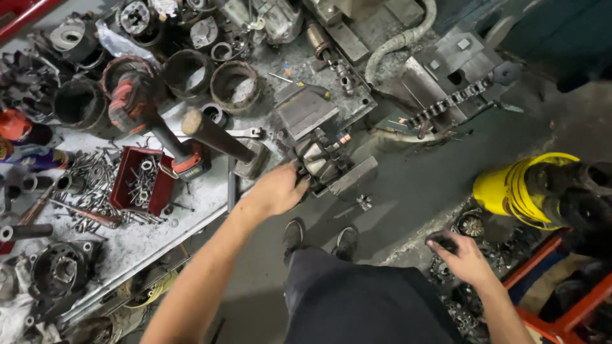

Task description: The person clamps a dark metal component in a bench vise and works its surface with a hand file, repositioning the part repeatedly. They then move to a cluttered workbench, handle alternator-style components, and pick up a multimeter with test leads near the parts.

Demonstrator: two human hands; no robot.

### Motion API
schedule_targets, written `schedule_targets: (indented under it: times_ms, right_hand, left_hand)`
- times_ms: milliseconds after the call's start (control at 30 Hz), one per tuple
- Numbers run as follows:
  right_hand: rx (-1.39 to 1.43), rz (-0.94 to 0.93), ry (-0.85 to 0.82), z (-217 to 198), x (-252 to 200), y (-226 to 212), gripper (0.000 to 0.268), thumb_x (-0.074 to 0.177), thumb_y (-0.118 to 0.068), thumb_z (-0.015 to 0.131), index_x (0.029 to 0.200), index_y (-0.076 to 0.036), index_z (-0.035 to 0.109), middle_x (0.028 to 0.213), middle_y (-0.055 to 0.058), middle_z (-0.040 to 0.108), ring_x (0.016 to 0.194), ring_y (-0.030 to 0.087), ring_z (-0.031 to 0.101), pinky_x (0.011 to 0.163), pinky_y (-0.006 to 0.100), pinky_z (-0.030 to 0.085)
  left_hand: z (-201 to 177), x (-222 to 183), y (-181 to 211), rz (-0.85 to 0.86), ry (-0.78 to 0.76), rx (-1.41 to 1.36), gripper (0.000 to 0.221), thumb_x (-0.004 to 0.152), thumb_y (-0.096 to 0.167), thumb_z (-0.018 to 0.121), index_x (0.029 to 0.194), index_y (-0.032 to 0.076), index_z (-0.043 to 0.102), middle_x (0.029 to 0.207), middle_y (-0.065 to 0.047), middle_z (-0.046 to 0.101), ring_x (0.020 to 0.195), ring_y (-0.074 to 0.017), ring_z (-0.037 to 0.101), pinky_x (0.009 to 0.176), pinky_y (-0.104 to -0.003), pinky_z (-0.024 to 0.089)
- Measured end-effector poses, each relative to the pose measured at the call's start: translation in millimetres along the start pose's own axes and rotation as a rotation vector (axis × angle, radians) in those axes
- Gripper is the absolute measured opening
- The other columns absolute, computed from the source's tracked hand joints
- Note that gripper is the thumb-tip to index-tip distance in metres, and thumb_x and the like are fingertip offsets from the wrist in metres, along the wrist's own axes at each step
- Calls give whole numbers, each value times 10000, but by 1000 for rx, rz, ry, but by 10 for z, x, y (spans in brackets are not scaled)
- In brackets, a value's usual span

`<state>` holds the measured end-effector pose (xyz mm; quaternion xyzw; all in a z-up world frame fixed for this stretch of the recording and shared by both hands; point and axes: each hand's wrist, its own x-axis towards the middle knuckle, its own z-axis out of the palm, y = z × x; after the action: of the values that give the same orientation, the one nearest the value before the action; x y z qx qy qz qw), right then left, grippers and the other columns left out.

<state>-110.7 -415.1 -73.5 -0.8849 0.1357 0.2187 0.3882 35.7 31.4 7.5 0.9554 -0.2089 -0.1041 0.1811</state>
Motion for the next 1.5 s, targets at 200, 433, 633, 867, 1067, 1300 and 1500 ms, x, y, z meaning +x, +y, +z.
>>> schedule_targets:
  times_ms: [200,433,633,867,1067,1300,1500]
  right_hand:
    - [-32,15,17,129,35,217,233,863,-218,744,999,-41,808,785,75,821,622,197,685,620,306,541]
    - [-51,37,25,396,-100,407,233,848,-232,731,999,-74,813,809,55,820,660,207,686,663,311,546]
    - [-18,64,24,691,-234,346,251,849,-256,728,992,-64,805,899,44,841,772,210,742,773,303,577]
    - [-52,135,23,1099,-357,304,264,852,-286,713,996,-80,794,886,45,825,763,226,732,749,319,570]
    - [-26,197,1,1581,-448,656,271,840,-299,718,984,-93,817,887,39,827,752,215,719,740,312,566]
    - [-102,458,-111,1841,-788,799,362,912,-337,655,1190,-132,764,1073,53,795,872,211,733,775,322,584]
    - [182,502,18,2299,-967,1123,248,840,-147,661,1014,-12,774,754,121,768,609,245,646,572,350,505]
  left_hand:
    - [-201,125,-234,-290,-379,-960,361,1019,206,379,1100,0,663,939,-80,672,795,-191,588,726,-321,509]
    - [-271,224,-284,-152,-468,-748,278,1036,257,548,1034,13,681,864,-13,652,755,-139,546,674,-299,483]
    - [138,151,-344,37,-246,-325,261,957,217,540,905,-22,629,863,-186,690,746,-354,618,728,-466,521]
    - [179,-77,216,-14,317,429,170,905,146,548,1000,19,606,872,-123,629,676,-272,658,636,-382,510]
    - [-67,171,-344,115,-258,-545,274,968,218,532,1045,-13,658,878,-161,737,729,-295,655,704,-423,542]
    - [162,231,-545,-225,-736,-1906,222,1042,171,614,917,2,541,769,-74,519,522,-117,400,428,-240,256]
    - [181,-1,-212,124,22,-130,314,1019,309,534,1009,-4,551,773,-222,692,669,-436,663,605,-504,529]
